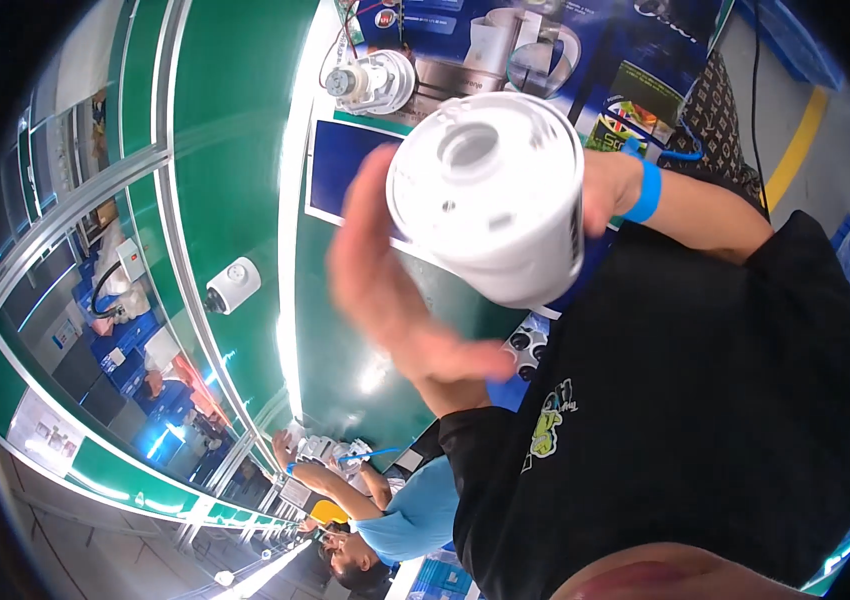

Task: Assembling the internal components, wiring, and housings of security cameras on an industrial assembly line.

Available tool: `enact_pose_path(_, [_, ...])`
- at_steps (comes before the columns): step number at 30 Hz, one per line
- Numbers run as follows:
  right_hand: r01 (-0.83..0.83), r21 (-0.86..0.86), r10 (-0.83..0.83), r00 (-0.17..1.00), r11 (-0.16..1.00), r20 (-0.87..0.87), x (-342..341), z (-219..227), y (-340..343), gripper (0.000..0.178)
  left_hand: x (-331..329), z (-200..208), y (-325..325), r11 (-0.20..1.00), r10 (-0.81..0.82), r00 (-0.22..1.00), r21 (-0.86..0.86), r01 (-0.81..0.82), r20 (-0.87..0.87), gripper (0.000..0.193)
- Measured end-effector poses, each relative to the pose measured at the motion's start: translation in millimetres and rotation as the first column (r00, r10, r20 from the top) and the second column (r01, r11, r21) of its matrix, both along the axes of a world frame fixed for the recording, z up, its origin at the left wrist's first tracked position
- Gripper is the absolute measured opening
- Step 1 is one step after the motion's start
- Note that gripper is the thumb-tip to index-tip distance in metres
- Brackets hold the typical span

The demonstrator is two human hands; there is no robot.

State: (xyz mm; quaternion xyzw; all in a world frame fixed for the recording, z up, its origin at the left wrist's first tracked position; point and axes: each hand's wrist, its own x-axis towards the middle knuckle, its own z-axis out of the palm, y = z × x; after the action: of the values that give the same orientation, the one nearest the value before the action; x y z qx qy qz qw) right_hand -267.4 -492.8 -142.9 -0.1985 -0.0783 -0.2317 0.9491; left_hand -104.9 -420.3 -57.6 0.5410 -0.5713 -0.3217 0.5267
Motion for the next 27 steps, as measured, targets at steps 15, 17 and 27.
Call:
enact_pose_path(15, [0.152, 0.246, -0.13, 0.986, 0.957, -0.104, -12.6, -11.2, -5.4, 0.077, -37.2, -1.2, -59.1, 0.985, -0.095, 0.991, 0.132, 0.108, -0.099, 0.097])
enact_pose_path(17, [0.146, 0.272, -0.124, 0.988, 0.951, -0.094, -14.2, -12.0, -5.7, 0.075, -36.6, -6.7, -59.8, 0.986, -0.08, 0.997, 0.147, 0.08, -0.01, 0.094])
enact_pose_path(27, [0.101, 0.262, -0.054, 0.982, 0.96, -0.178, -20.0, -3.2, -15.0, 0.054, -21.6, 6.0, -73.2, 0.988, -0.148, 0.927, 0.09, 0.124, 0.345, 0.086])
